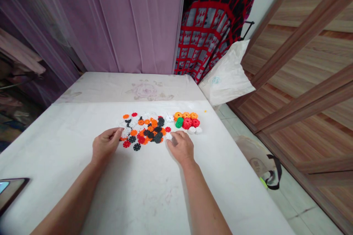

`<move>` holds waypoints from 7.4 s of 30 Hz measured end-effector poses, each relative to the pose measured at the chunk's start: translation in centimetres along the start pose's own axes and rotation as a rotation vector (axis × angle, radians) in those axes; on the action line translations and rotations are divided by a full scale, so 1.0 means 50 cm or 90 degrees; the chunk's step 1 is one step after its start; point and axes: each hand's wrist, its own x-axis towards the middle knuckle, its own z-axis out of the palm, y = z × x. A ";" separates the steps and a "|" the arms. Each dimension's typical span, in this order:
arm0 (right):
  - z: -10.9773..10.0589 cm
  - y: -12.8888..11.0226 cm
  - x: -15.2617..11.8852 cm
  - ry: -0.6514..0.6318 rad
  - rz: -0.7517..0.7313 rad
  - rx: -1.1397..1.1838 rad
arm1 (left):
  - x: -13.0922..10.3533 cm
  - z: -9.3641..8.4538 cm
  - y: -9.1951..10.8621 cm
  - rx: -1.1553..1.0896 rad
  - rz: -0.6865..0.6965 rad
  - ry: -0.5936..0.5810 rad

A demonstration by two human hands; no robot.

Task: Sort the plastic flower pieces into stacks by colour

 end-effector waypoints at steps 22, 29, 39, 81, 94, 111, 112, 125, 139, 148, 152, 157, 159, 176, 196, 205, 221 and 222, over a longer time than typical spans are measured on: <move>0.002 -0.009 0.004 -0.020 -0.031 -0.063 | 0.010 0.012 -0.033 -0.061 -0.036 -0.010; 0.001 -0.008 0.003 -0.031 -0.023 -0.074 | 0.010 0.013 -0.036 -0.055 -0.040 -0.024; 0.005 0.000 0.004 -0.041 -0.022 -0.065 | 0.011 0.012 -0.033 -0.054 -0.046 -0.035; 0.063 -0.186 -0.006 -0.096 -0.286 0.047 | 0.011 0.022 -0.034 -0.090 -0.023 -0.046; 0.102 -0.233 0.089 -0.199 -0.045 -0.160 | 0.013 0.023 -0.036 -0.078 -0.026 -0.059; 0.104 -0.241 0.100 -0.240 -0.011 -0.163 | 0.013 0.018 -0.031 -0.069 -0.019 -0.050; 0.103 -0.242 0.101 -0.245 -0.015 -0.165 | 0.013 0.018 -0.030 -0.073 -0.020 -0.050; 0.100 -0.220 0.104 -0.229 0.004 -0.109 | 0.013 0.021 -0.034 -0.088 -0.031 -0.050; 0.095 -0.227 0.113 -0.272 0.021 -0.175 | 0.009 0.021 -0.032 -0.083 -0.028 -0.051; 0.094 -0.236 0.131 -0.305 0.043 -0.161 | 0.044 -0.010 -0.065 0.163 0.151 0.003; 0.090 -0.241 0.139 -0.325 0.048 -0.166 | 0.040 -0.008 -0.073 0.315 0.159 -0.070; 0.089 -0.241 0.147 -0.349 0.045 -0.174 | 0.032 -0.001 -0.068 0.354 0.167 -0.085; 0.091 -0.243 0.152 -0.363 0.049 -0.176 | 0.032 -0.002 -0.067 0.350 0.168 -0.080; 0.002 -0.015 0.035 0.048 0.212 0.217 | 0.035 -0.003 -0.067 0.347 0.167 -0.079; -0.001 -0.048 0.021 -0.097 0.193 0.139 | 0.039 -0.005 -0.071 0.345 0.157 -0.084; 0.013 -0.032 0.016 -0.084 0.152 0.122 | 0.038 -0.006 -0.070 0.353 0.166 -0.089; 0.024 -0.011 0.010 -0.048 0.118 0.131 | 0.036 -0.010 -0.065 0.376 0.164 -0.103; 0.026 -0.010 0.010 -0.045 0.120 0.135 | 0.034 -0.009 -0.063 0.378 0.164 -0.109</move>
